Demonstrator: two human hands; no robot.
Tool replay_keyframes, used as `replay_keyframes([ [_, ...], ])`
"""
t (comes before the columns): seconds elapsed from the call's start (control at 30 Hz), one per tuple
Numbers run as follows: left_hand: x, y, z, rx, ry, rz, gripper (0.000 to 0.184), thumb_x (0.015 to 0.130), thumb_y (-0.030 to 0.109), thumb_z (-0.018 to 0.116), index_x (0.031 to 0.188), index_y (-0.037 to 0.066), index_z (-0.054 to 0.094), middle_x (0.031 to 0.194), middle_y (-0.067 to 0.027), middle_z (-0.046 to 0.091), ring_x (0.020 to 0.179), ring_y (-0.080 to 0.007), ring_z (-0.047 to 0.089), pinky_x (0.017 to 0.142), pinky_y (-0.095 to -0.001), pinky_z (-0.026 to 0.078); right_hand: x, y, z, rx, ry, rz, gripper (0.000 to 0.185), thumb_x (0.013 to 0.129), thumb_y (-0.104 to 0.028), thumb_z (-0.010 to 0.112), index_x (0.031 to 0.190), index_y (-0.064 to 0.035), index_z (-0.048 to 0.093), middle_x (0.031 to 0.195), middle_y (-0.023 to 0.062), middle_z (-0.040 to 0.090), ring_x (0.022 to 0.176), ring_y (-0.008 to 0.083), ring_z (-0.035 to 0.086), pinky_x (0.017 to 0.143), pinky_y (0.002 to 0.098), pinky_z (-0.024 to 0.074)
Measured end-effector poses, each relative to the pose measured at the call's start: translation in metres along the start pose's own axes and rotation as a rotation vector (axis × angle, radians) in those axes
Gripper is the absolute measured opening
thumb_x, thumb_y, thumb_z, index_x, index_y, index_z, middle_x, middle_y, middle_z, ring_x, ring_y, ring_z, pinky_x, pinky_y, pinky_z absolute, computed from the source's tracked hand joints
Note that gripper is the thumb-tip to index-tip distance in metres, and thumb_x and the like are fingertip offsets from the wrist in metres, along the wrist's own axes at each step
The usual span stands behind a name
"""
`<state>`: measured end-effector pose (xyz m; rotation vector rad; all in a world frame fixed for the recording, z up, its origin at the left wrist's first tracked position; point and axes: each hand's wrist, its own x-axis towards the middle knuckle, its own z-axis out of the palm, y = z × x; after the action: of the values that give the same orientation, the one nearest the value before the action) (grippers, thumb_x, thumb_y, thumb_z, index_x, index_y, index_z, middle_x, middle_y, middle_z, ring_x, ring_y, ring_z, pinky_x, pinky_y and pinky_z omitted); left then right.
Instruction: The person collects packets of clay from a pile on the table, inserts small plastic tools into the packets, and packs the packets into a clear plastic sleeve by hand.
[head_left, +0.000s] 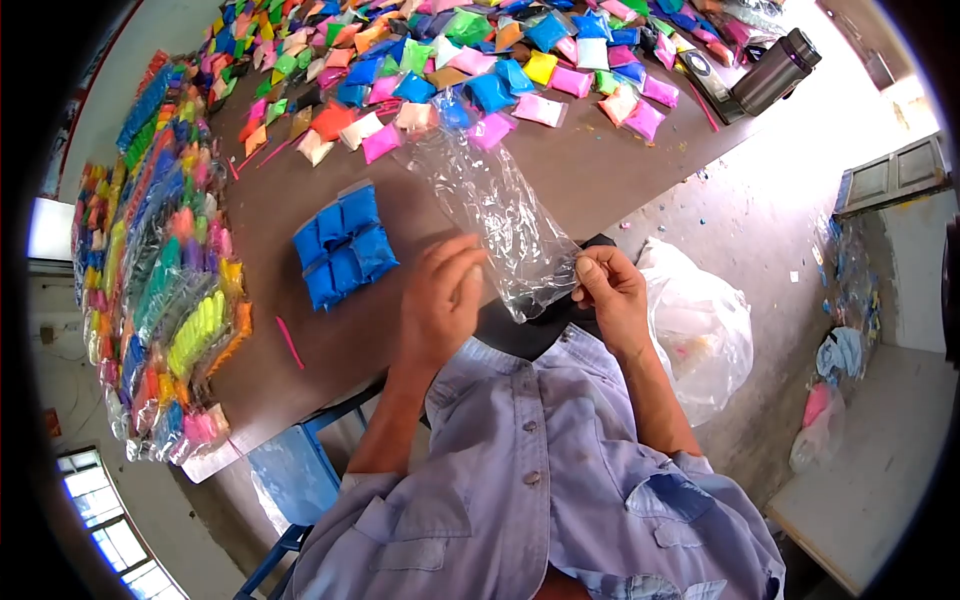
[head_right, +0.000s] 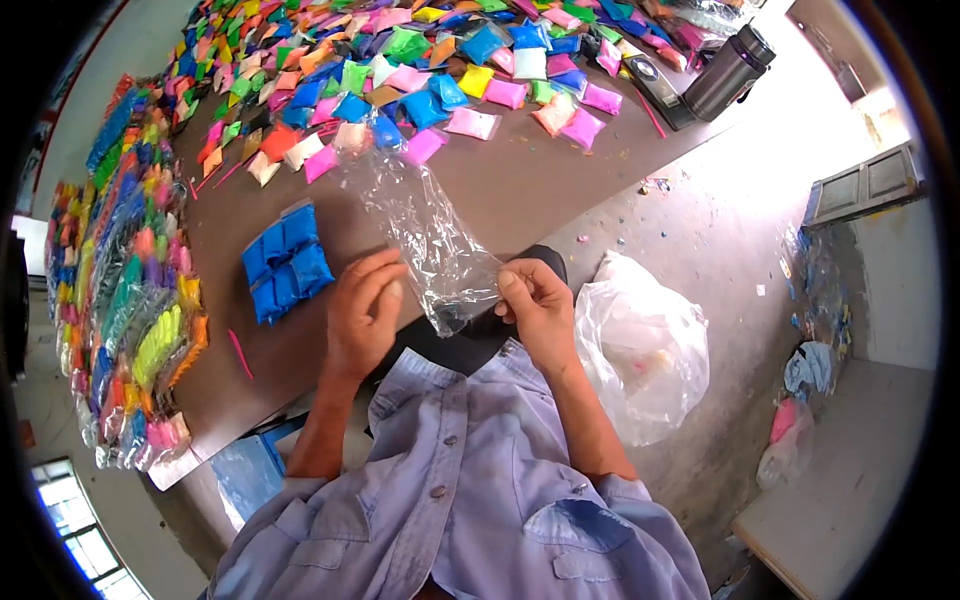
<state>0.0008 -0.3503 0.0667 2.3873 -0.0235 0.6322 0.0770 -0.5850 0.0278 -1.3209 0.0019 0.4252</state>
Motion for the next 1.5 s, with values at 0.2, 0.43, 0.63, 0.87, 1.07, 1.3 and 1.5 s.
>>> replay_keyframes([
  [0.2,0.007,0.005,0.025,0.207,-0.258,0.154,0.04,0.095,0.022,0.07,0.132,0.01,0.071,0.143,-0.015,0.064,0.138,-0.0349,0.054,0.121,-0.0492,0.035,-0.001,-0.002,0.005,-0.033,-0.025,0.011,0.012,0.106,-0.014,0.066,0.113,-0.004,0.07,0.085,-0.0039,0.066,0.07,0.0048,0.062,0.062,0.021,0.0488],
  [0.43,0.024,-0.01,0.053,0.274,-0.397,0.14,0.068,0.096,0.046,0.069,0.153,0.012,0.056,0.16,-0.0175,0.049,0.15,-0.0387,0.041,0.124,-0.0534,0.027,-0.01,0.0,-0.002,-0.126,0.028,-0.089,0.013,0.106,-0.013,0.068,0.113,-0.0022,0.071,0.085,-0.0032,0.066,0.072,0.0042,0.059,0.064,0.0205,0.0486],
  [0.63,0.035,-0.034,0.048,0.307,-0.308,0.103,0.06,0.093,0.049,0.07,0.128,0.0,0.069,0.152,-0.0234,0.054,0.148,-0.0378,0.042,0.123,-0.0528,0.027,-0.015,0.007,-0.005,-0.15,0.127,-0.127,0.013,0.106,-0.015,0.07,0.108,-0.002,0.073,0.083,-0.0034,0.066,0.071,0.0046,0.058,0.065,0.0212,0.0499],
  [0.87,0.048,-0.021,0.038,0.496,-0.313,0.102,0.056,0.102,0.031,0.061,0.149,0.001,0.055,0.157,-0.0213,0.051,0.147,-0.0365,0.044,0.122,-0.0525,0.03,-0.013,0.005,-0.008,-0.188,0.051,-0.104,0.012,0.105,-0.013,0.07,0.108,-0.0025,0.073,0.083,-0.0036,0.066,0.071,0.0052,0.058,0.064,0.0218,0.0493],
  [1.07,0.063,-0.042,0.06,0.399,-0.311,0.213,0.058,0.103,0.04,0.059,0.148,0.003,0.059,0.158,-0.0175,0.051,0.144,-0.0326,0.047,0.123,-0.0505,0.028,-0.015,0.0,-0.009,-0.244,-0.028,-0.038,0.012,0.105,-0.011,0.069,0.109,-0.0011,0.073,0.08,-0.0031,0.065,0.071,0.0052,0.058,0.064,0.0221,0.0488],
  [1.3,0.085,-0.051,0.072,0.433,-0.219,0.091,0.057,0.103,0.037,0.06,0.15,0.005,0.056,0.152,-0.0149,0.056,0.141,-0.0335,0.047,0.115,-0.053,0.034,-0.023,-0.001,-0.01,-0.294,0.018,-0.072,0.01,0.105,-0.008,0.069,0.107,0.0008,0.071,0.082,-0.0023,0.067,0.072,0.0045,0.058,0.065,0.0222,0.0481],
  [1.5,0.089,-0.06,0.074,0.428,-0.24,0.055,0.06,0.1,0.036,0.066,0.15,0.005,0.056,0.145,-0.013,0.058,0.132,-0.0327,0.051,0.106,-0.051,0.04,-0.028,0.005,-0.016,-0.203,0.035,-0.066,0.007,0.104,-0.005,0.068,0.106,0.0013,0.071,0.084,-0.0029,0.067,0.074,0.0035,0.057,0.066,0.0221,0.0475],
])
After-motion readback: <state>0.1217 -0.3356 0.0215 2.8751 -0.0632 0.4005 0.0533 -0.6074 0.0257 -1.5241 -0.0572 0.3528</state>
